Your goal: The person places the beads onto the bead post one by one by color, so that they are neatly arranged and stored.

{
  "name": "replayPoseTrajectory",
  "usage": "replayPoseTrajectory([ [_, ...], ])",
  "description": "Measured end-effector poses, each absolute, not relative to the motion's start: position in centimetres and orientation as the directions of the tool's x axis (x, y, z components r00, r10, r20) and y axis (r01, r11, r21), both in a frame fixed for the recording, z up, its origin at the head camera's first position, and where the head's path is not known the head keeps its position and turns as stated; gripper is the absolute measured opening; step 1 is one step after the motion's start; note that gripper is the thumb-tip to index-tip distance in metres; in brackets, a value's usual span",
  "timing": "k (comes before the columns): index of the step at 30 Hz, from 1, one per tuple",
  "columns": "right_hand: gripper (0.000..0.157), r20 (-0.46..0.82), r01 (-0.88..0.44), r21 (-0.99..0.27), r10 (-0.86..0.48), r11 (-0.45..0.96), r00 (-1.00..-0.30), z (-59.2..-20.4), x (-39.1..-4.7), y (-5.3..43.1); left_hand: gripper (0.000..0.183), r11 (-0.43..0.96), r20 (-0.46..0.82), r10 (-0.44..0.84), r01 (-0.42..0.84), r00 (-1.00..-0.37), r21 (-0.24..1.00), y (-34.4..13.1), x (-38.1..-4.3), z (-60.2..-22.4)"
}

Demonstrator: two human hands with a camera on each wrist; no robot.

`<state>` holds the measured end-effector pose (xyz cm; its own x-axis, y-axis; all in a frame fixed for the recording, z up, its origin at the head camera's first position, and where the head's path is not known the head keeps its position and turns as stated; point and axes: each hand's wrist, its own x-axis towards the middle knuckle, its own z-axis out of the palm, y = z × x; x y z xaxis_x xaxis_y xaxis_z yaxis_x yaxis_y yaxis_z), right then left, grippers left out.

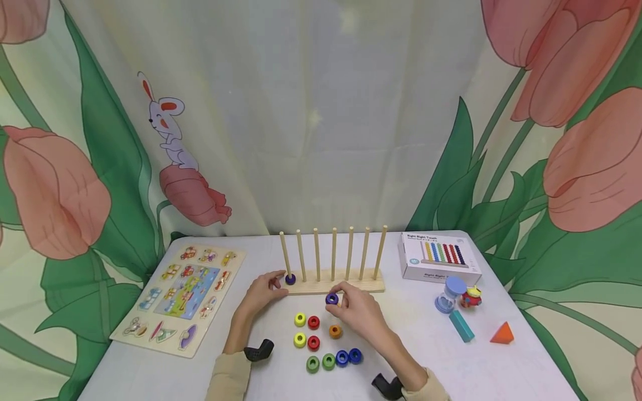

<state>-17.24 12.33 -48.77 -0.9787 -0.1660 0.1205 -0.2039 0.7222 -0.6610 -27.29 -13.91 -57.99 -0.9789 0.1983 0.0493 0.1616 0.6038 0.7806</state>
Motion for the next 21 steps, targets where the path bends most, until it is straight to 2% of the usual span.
replayPoseTrajectory([
  [6,0.031,0.294,-0.342,-0.707,-0.182,0.62,-0.938,-42.6,-20.6,8.3,0.058,0.583,0.053,0.201,0.162,-0.978,0.796,-13.7,-27.2,-57.9],
  [10,0.034,0.401,-0.42,-0.694,-0.171,0.584,-0.9,-40.0,-22.9,5.9,0.058,0.583,0.062,0.222,0.184,-0.973,0.791,-13.8,-27.2,-58.0],
  [21,0.036,0.324,-0.392,-0.645,-0.23,0.656,-0.918,-39.5,-25.6,2.9,0.058,0.604,0.062,0.221,0.187,-0.973,0.775,-14.1,-27.5,-58.0],
])
